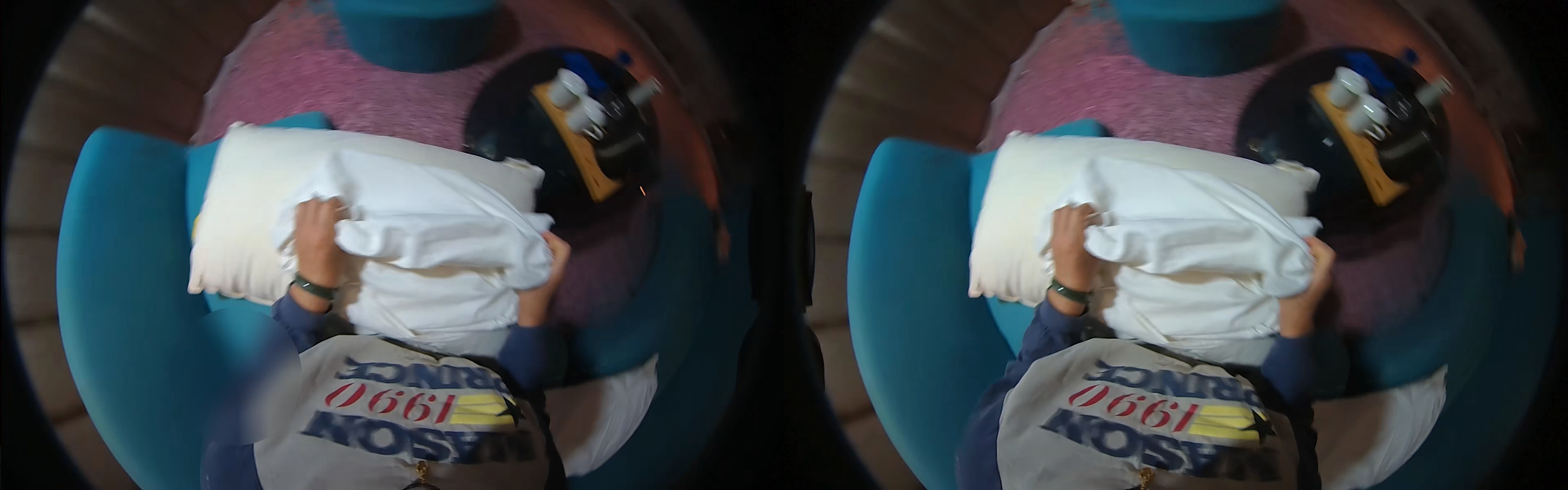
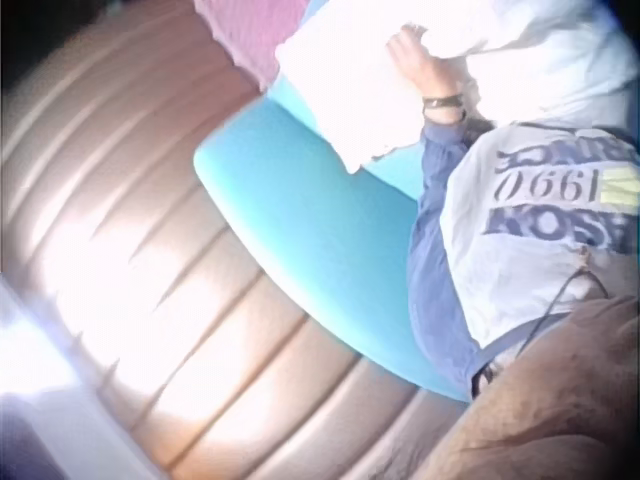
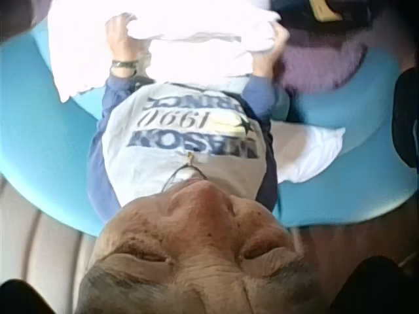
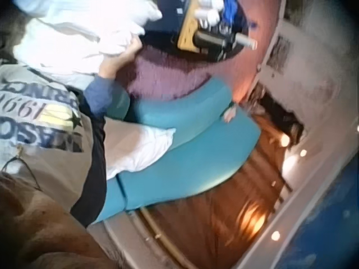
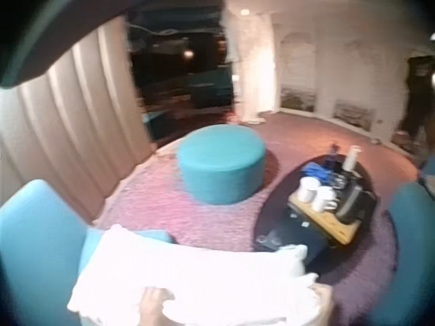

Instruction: The person inserts a white pillow into a white pillowcase while seated on a teal sofa. They repeatedly adjust the corners and edges, pull the fabric over the pillow, and smooth the surface to fit the case.

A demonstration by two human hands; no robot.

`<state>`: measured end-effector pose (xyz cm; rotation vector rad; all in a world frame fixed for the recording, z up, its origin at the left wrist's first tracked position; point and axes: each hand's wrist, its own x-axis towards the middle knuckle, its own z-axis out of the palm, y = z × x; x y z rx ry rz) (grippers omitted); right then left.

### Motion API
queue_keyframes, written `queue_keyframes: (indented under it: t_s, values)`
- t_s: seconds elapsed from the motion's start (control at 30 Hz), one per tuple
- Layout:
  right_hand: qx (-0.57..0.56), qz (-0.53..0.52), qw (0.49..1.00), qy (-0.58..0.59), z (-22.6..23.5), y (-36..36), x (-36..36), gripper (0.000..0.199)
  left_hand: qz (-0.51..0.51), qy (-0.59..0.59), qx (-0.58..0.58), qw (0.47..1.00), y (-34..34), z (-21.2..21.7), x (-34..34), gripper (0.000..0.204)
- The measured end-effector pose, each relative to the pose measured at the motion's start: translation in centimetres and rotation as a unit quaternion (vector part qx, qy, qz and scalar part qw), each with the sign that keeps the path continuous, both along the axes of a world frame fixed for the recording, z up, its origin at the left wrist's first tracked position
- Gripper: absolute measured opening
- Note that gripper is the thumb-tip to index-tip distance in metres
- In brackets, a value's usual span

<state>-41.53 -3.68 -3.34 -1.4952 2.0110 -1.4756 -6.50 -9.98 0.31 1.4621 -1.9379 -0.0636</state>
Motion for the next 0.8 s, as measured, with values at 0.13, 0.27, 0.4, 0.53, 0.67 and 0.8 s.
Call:
queue_keyframes:
  t_s: [0.13,0.27,0.4,0.53,0.67,0.8]
  values:
    - [-0.026,0.052,0.998,0.032,-0.3,1.1,0.9,0.030,0.019,0.052,-0.163,0.985,0.4,4.2,0.3,0.025]
    - [-0.026,0.093,0.995,0.003,0.3,2.0,2.0,0.030,0.027,0.112,-0.240,0.964,0.7,4.0,1.7,0.025]
    - [0.012,0.092,0.995,0.021,1.1,2.1,2.6,0.028,0.055,0.110,-0.190,0.974,-0.2,2.9,2.1,0.020]
    - [0.023,0.091,0.995,0.019,1.3,2.0,2.7,0.029,0.075,0.103,-0.101,0.987,-0.1,2.2,1.8,0.019]
    - [0.044,0.084,0.995,0.013,1.1,2.3,2.3,0.031,0.036,0.104,-0.146,0.983,-0.8,1.4,1.9,0.020]
    - [0.046,0.084,0.995,0.014,0.6,2.2,1.8,0.031,0.015,0.075,-0.207,0.975,-1.8,2.1,2.0,0.020]
